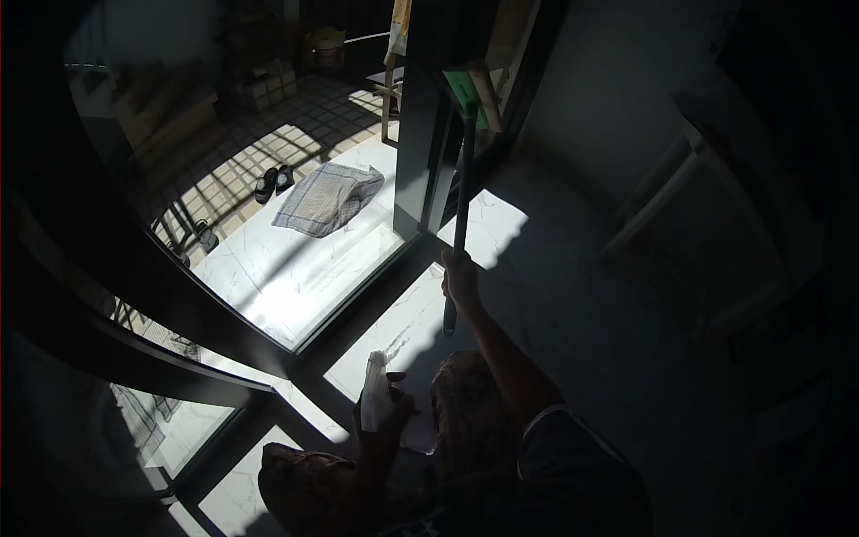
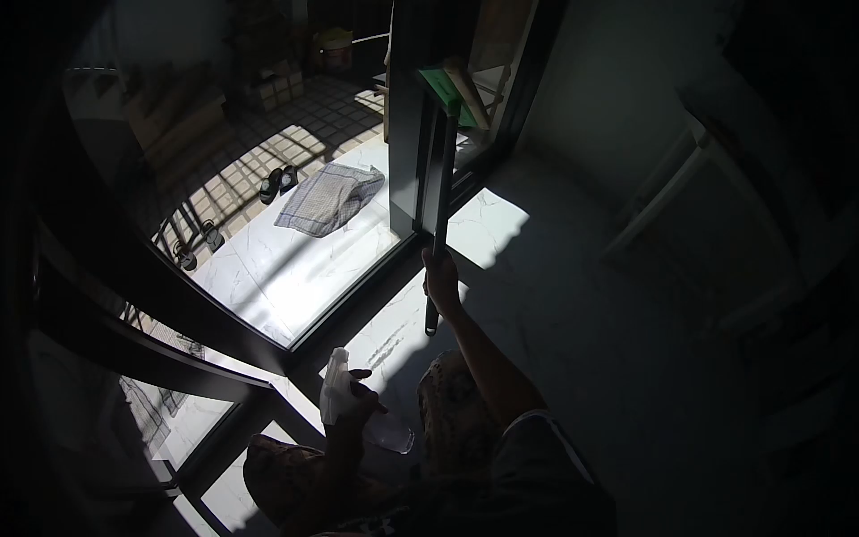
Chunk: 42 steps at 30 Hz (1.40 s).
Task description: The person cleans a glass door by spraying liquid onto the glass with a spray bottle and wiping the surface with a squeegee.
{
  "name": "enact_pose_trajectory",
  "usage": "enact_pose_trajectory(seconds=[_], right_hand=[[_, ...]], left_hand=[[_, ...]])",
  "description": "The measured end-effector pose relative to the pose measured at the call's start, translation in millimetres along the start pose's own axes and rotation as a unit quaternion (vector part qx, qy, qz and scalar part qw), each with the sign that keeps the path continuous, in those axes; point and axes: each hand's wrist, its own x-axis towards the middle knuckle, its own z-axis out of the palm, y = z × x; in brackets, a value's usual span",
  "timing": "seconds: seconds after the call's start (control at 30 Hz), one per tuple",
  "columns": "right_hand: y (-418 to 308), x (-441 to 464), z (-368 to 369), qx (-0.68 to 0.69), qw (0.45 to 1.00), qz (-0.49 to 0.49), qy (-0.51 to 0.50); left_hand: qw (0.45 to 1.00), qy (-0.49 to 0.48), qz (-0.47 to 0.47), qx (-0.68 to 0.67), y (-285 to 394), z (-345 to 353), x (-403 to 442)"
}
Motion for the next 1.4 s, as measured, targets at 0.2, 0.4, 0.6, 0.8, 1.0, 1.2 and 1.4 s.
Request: enact_pose_trajectory(seconds=[0.2,0.4,0.6,0.8,1.0,1.2,1.4], right_hand=[[49.3,-67.5,-6.2,0.143,0.977,0.157,-0.014],[93.8,-66.1,-33.3,0.308,0.913,0.267,0.022],[100.7,-74.3,-72.0,0.461,0.826,0.323,0.015],[68.1,-105.2,-97.2,0.672,0.680,0.289,-0.050],[45.3,-140.4,-114.3,0.695,0.663,0.278,-0.011],[21.4,-158.4,-128.1,0.670,0.664,0.322,0.076],[18.8,-169.1,-132.9,0.676,0.673,0.294,0.062]], left_hand=[[0.998,0.013,0.016,0.054,2.3,-2.4,8.2],[0.997,-0.027,-0.019,0.073,-8.8,-5.6,22.2],[0.994,-0.033,-0.077,0.068,-27.2,-11.0,40.0],[0.997,-0.066,-0.038,0.015,-37.8,-4.9,54.4],[0.985,-0.088,-0.143,-0.043,-73.7,-12.7,63.3],[0.977,-0.157,-0.133,0.059,-87.4,-18.2,74.1],[0.982,-0.130,-0.105,0.090,-88.7,-9.9,76.1]])
